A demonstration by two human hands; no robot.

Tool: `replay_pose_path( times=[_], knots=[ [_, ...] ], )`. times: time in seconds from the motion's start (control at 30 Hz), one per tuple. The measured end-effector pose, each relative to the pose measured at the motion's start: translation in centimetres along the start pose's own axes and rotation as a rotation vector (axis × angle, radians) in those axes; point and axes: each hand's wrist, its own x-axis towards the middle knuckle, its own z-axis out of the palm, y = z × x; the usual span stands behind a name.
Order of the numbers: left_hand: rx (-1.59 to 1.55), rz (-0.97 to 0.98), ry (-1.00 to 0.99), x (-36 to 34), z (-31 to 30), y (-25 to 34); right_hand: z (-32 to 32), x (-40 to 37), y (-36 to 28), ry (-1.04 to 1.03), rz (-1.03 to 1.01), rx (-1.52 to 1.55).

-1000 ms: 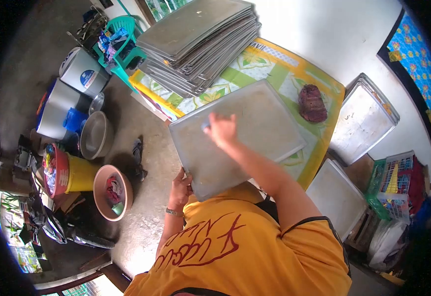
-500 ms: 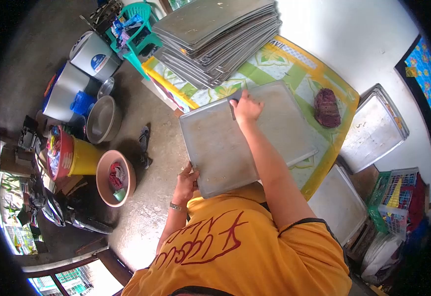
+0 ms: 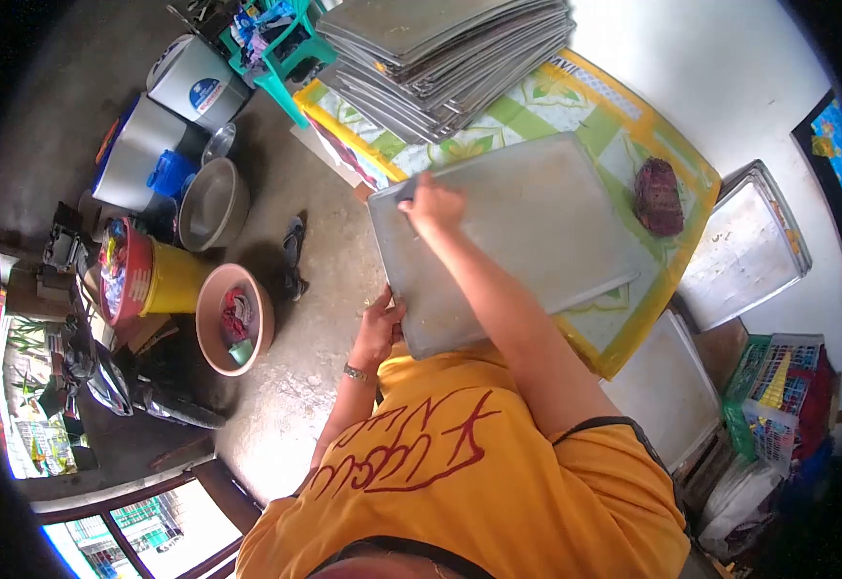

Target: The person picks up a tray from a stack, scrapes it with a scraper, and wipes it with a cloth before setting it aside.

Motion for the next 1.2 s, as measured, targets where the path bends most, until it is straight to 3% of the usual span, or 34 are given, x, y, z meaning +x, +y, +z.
replay_pose_path(
  times=[0.07, 0.2, 0.23, 0.47, 0.5, 0.63, 0.77, 0.87, 1.03, 1.13, 1.2],
  knots=[
    [0.01, -0.003, -0.018, 0.1, 0.1, 0.0, 0.5, -1.1, -2.5, 0.055, -0.191, -0.07],
    [-0.011, 0.003, -0.01, -0.2, -0.2, 0.2, -1.8, 0.5, -2.3, -0.089, -0.054, 0.099],
    [-0.021, 0.0, -0.013, 0.0, -0.4, 0.1, -0.7, -0.5, -2.7, -0.006, -0.123, -0.005],
    [-0.099, -0.038, 0.024, -0.7, 1.0, 1.3, -0.1, -1.0, -2.6, 0.043, -0.09, 0.082],
    [-0.111, -0.022, 0.015, -0.8, 1.2, 1.4, 0.5, -1.5, -3.4, 0.064, -0.159, -0.01],
    [-0.056, 0.001, -0.014, -0.2, 0.3, 0.8, -1.0, 0.6, -2.3, 0.068, -0.044, 0.1],
    [-0.01, -0.017, 0.022, -0.6, 0.5, 0.9, 0.5, -1.1, -3.6, 0.133, -0.266, -0.039],
    [-0.033, -0.009, 0.021, -0.8, 0.9, 1.4, 0.3, 0.7, -2.3, 0.148, -0.106, 0.046],
    [-0.055, -0.014, 0.0, -0.3, 0.3, 0.1, -0.2, -0.2, -3.0, -0.054, -0.236, 0.054],
    [-0.06, -0.013, 0.015, 0.0, 0.3, 0.6, -1.1, 0.0, 0.4, -0.16, 0.033, 0.207],
    [-0.052, -0.011, 0.018, 0.0, 0.2, 1.0, -1.6, -0.7, 4.6, 0.011, 0.096, 0.183]
  ],
)
